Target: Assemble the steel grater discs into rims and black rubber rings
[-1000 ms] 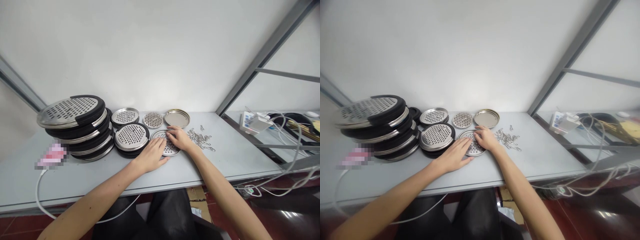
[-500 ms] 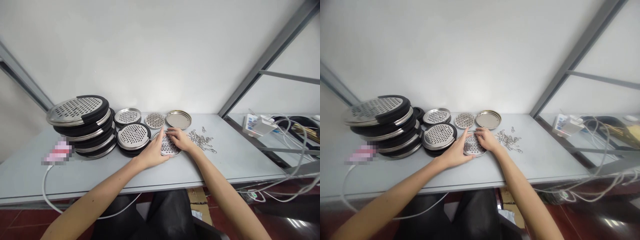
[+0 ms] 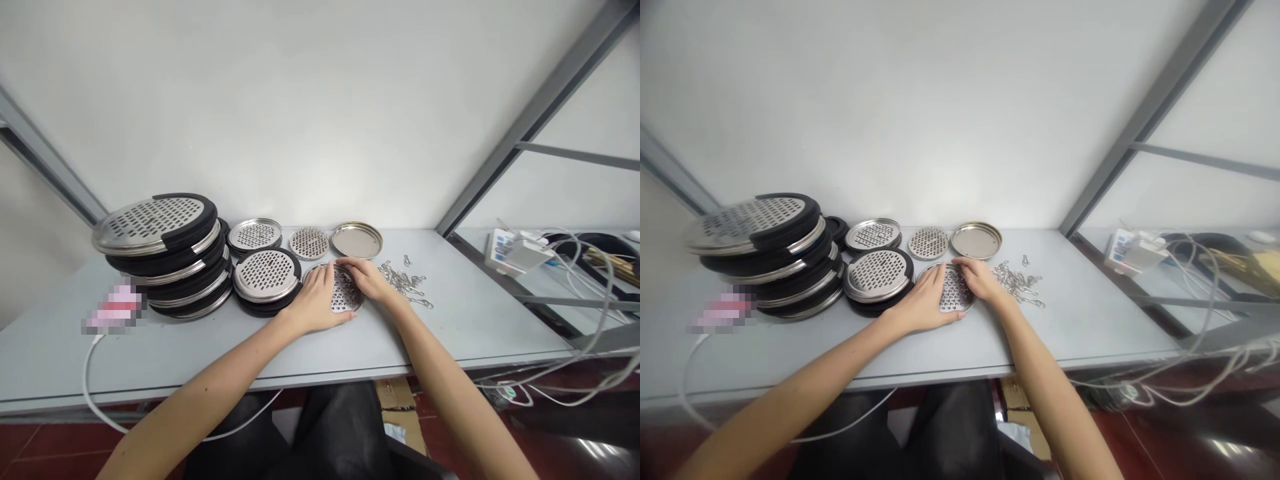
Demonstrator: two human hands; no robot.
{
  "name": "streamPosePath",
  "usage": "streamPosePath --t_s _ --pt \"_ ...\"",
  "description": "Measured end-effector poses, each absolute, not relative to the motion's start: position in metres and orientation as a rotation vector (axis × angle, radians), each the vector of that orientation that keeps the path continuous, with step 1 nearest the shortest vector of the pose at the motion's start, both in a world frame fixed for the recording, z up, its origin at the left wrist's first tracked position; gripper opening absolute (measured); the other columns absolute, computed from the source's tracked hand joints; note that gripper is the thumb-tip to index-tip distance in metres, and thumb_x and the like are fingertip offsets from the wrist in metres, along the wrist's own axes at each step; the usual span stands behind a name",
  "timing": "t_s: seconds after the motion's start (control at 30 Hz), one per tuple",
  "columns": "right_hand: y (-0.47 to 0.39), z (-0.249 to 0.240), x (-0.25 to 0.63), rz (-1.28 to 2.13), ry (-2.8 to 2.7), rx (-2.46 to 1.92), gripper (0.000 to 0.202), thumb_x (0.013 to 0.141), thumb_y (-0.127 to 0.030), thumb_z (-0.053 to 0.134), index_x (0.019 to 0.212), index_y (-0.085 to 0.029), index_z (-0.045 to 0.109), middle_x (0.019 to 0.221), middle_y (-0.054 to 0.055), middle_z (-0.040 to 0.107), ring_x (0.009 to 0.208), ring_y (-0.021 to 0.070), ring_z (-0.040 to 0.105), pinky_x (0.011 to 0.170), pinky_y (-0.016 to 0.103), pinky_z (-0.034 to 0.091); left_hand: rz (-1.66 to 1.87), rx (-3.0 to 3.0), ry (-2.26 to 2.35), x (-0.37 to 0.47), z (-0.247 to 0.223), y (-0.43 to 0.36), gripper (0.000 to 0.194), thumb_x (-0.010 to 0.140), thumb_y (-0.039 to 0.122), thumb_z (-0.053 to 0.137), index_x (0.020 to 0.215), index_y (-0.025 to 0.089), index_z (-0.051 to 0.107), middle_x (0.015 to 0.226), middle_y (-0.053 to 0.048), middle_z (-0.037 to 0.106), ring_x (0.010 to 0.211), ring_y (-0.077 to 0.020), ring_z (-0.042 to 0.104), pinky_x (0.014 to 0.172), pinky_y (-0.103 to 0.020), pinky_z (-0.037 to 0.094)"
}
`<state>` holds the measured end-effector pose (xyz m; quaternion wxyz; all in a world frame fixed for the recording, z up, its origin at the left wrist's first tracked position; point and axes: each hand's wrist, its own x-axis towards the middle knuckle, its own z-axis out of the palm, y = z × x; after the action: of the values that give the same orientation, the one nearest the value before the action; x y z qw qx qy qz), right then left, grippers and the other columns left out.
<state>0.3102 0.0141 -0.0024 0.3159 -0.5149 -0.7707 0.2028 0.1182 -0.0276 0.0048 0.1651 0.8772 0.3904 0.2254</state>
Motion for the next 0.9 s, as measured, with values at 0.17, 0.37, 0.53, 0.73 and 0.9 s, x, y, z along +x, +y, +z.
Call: streamPosePath --t_s 0.17,0.37,0.53,0.73,0.9 --pt "0.013 0.003 0.312 0.736 -1.896 -1.386 0.041 0.098 -0.034 0.035 0.121 -0.015 0.063 0.116 0.011 0.072 0.114 0.0228 0.064 0.106 0.04 0.043 0.66 2.503 1.146 0.121 0.008 -0.029 0.084 0.068 0.053 0.075 0.13 0.009 0.039 0.128 -0.024 0.051 0.124 -0.0423 0.046 0.103 -0.06 0.036" --pt "0.013 0.002 0.314 0.768 -1.866 -1.402 0.049 0.1 -0.046 0.031 0.116 -0.015 0.066 0.119 0.011 0.07 0.113 0.0233 0.064 0.105 0.038 0.043 0.616 2.525 1.162 0.119 0.005 -0.031 0.084 0.072 0.058 0.07 0.133 0.008 0.039 0.131 -0.024 0.047 0.126 -0.0415 0.044 0.105 -0.056 0.035" --pt "0.013 0.003 0.315 0.6 -1.969 -1.425 0.046 0.099 -0.045 0.034 0.106 -0.017 0.07 0.111 0.008 0.073 0.107 0.0248 0.066 0.097 0.036 0.047 0.592 2.511 1.2 0.12 0.005 -0.031 0.073 0.081 0.057 0.061 0.134 0.011 0.041 0.134 -0.023 0.045 0.129 -0.0407 0.041 0.107 -0.055 0.033" --pt "0.009 0.008 0.316 0.53 -1.942 -1.442 0.042 0.098 -0.043 0.038 0.097 -0.019 0.072 0.102 0.006 0.076 0.097 0.0233 0.068 0.088 0.032 0.048 0.555 2.483 1.267 0.122 0.005 -0.031 0.071 0.08 0.051 0.065 0.135 0.012 0.041 0.135 -0.022 0.044 0.131 -0.039 0.039 0.11 -0.052 0.032" --pt "0.008 0.011 0.315 0.545 -1.928 -1.473 0.041 0.097 -0.04 0.039 0.094 -0.018 0.073 0.092 0.005 0.077 0.083 0.0212 0.069 0.08 0.03 0.048 0.593 2.479 1.268 0.122 0.003 -0.031 0.07 0.08 0.048 0.066 0.135 0.013 0.041 0.142 -0.022 0.038 0.138 -0.0392 0.031 0.112 -0.053 0.029"
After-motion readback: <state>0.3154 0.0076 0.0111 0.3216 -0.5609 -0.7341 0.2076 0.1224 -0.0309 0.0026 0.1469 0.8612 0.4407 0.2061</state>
